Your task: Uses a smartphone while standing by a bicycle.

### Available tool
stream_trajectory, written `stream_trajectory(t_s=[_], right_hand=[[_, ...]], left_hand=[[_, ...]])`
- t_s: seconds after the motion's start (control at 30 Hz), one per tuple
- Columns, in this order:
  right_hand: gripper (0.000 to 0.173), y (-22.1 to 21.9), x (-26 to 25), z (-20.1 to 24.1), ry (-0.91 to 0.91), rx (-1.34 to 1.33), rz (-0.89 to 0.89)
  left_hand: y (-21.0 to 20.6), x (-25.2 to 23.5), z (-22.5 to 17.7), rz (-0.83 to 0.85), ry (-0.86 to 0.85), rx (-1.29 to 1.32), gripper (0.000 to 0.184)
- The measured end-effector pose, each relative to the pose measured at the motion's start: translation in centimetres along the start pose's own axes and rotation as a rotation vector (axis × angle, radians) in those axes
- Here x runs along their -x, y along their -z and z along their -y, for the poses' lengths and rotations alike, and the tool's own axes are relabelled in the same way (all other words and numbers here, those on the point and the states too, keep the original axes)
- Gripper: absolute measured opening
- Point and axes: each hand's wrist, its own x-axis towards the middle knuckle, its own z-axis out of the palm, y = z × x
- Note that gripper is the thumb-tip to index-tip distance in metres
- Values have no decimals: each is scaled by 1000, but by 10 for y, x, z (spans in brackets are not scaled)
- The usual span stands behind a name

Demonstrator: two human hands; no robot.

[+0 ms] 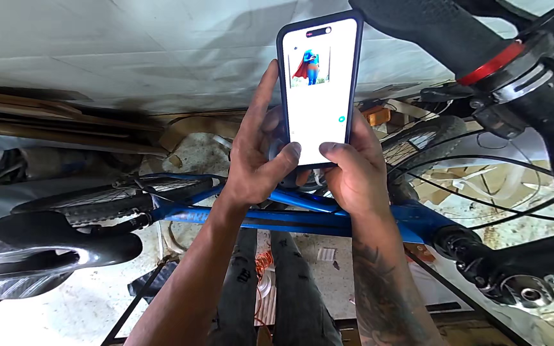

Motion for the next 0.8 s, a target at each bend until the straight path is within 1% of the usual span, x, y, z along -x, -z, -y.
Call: stream_trajectory(t_s=[0.07, 0.23, 0.3, 0.43, 0.63, 0.73, 0.8], right_hand=[[50, 0, 0, 0, -3, 11, 1], [44, 1, 0, -1, -16, 25, -23], [40, 1, 0, 0, -30, 38, -71], [41, 2, -1, -2, -36, 27, -173], [42, 4, -1, -4, -19, 35, -192], [40, 3, -1, -3, -4, 77, -218], [33, 3, -1, -3, 19, 86, -199]], left_hand=[[1, 0, 0, -2, 3, -19, 97], [0, 2, 0, -7, 10, -14, 97], [-1, 3, -1, 2, 17, -31, 97], [-4, 5, 1, 20, 0, -60, 95], [-6, 5, 3, 14, -27, -63, 93], [-6, 5, 2, 20, -35, -84, 92], [-6, 5, 2, 22, -32, -80, 91]])
